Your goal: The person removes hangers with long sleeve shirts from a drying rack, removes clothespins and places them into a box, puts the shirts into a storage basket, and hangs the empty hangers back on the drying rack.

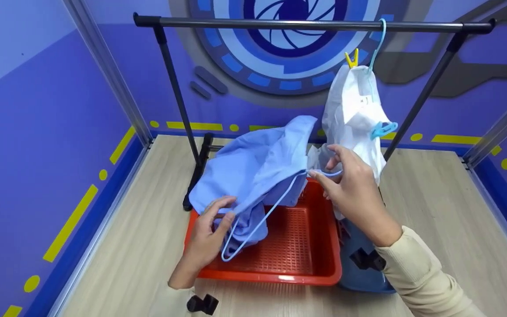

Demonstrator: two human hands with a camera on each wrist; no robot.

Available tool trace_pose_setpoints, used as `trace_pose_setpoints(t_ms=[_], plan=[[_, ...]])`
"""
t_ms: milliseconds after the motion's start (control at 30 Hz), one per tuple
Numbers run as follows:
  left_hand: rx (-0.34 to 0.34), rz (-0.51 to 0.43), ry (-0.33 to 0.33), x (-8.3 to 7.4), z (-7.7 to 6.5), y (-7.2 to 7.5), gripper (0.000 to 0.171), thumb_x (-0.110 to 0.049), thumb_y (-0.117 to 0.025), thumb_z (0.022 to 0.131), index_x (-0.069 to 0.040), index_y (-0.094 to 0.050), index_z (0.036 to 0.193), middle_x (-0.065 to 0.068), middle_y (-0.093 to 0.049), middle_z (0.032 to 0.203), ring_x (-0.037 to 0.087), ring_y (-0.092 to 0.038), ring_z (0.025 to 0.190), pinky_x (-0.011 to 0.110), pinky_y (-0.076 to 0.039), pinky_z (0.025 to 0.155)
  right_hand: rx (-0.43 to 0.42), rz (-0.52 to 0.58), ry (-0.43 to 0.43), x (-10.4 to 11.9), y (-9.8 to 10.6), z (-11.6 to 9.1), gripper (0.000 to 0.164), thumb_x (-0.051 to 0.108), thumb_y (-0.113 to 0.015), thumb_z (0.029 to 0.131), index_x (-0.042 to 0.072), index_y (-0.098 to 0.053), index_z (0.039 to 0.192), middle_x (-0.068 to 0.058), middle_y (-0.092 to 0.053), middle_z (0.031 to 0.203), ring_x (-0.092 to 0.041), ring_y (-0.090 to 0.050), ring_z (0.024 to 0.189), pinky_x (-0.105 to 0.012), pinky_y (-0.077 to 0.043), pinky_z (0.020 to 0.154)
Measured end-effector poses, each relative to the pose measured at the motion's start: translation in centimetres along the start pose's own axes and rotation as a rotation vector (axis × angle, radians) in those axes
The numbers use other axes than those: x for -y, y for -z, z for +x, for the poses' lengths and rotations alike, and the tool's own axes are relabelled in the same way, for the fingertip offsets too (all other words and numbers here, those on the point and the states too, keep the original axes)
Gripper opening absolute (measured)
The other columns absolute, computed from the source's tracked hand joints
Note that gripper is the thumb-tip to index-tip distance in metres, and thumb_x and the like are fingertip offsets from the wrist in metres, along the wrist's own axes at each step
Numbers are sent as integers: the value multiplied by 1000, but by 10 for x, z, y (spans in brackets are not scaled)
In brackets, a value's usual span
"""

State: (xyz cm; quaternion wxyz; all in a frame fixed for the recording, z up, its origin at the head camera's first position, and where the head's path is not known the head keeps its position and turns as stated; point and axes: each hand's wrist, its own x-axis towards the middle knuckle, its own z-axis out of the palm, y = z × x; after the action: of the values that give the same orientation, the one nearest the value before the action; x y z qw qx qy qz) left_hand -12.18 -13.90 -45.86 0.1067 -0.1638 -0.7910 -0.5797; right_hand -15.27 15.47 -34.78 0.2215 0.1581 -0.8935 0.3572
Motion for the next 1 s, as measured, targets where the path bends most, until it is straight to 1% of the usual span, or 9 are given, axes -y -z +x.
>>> trace_pose_setpoints(t_ms=[133,200,267,367,467,633,733,867,1000], plan=[[-102,98,-104,-6,-1,1,24,-8,-57,95,-13,-64,117,4,-58,121,13,-55,96,26,-48,72,-8,-27,2,0,-1,-1,58,17,-80,79,1,-52,127,-7,-56,89,-11,-65,65,-24,-57,60],[-116,131,-138,-9,-2,1,21,-9,-59,93,-15,-65,113,2,-58,114,9,-54,89,25,-47,65,-20,-41,10,0,-1,-1,58,18,-80,79,1,-53,126,-7,-56,88,-12,-66,66,-28,-58,61],[-94,153,-152,-13,-4,1,19,-13,-62,92,-16,-65,112,0,-58,107,7,-52,81,24,-45,59,-31,-52,18,0,-1,-1,57,19,-81,78,0,-53,125,-7,-56,87,-13,-66,67,-30,-58,62],[-43,185,-128,-18,-7,1,23,-21,-66,91,-16,-64,113,2,-57,102,8,-53,76,23,-46,56,-47,-69,27,-1,-2,-2,57,21,-82,77,-1,-54,123,-8,-57,86,-15,-66,67,-32,-58,63],[-13,230,-87,-22,-9,0,31,-29,-69,89,-16,-62,116,2,-56,104,12,-53,72,23,-46,56,-53,-74,30,-1,-3,-3,56,21,-82,77,-1,-55,120,-8,-57,84,-15,-65,67,-33,-58,62],[3,291,-5,-26,-11,-2,42,-42,-71,85,-19,-60,119,-3,-56,111,16,-57,79,26,-48,62,-70,-106,44,-1,-6,-6,53,22,-83,76,-3,-58,117,-8,-57,81,-13,-61,63,-30,-56,59],[20,303,58,-29,-11,-2,48,-50,-69,84,-21,-59,120,-4,-54,113,15,-58,83,28,-51,63,-85,-131,69,1,-8,-7,53,23,-84,75,-4,-60,114,-9,-58,78,-14,-59,62,-29,-53,57],[49,308,124,-33,-10,-2,53,-58,-64,85,-21,-56,123,-4,-51,115,15,-58,80,25,-51,60,-90,-152,98,5,-11,-11,53,26,-84,74,-6,-61,110,-11,-59,77,-16,-58,60,-27,-51,55],[57,335,130,-35,-9,-1,54,-60,-60,87,-20,-56,124,-4,-51,116,14,-58,79,21,-47,62,-91,-162,116,8,-13,-13,54,28,-84,73,-6,-61,108,-10,-59,75,-17,-57,58,-26,-50,53]])
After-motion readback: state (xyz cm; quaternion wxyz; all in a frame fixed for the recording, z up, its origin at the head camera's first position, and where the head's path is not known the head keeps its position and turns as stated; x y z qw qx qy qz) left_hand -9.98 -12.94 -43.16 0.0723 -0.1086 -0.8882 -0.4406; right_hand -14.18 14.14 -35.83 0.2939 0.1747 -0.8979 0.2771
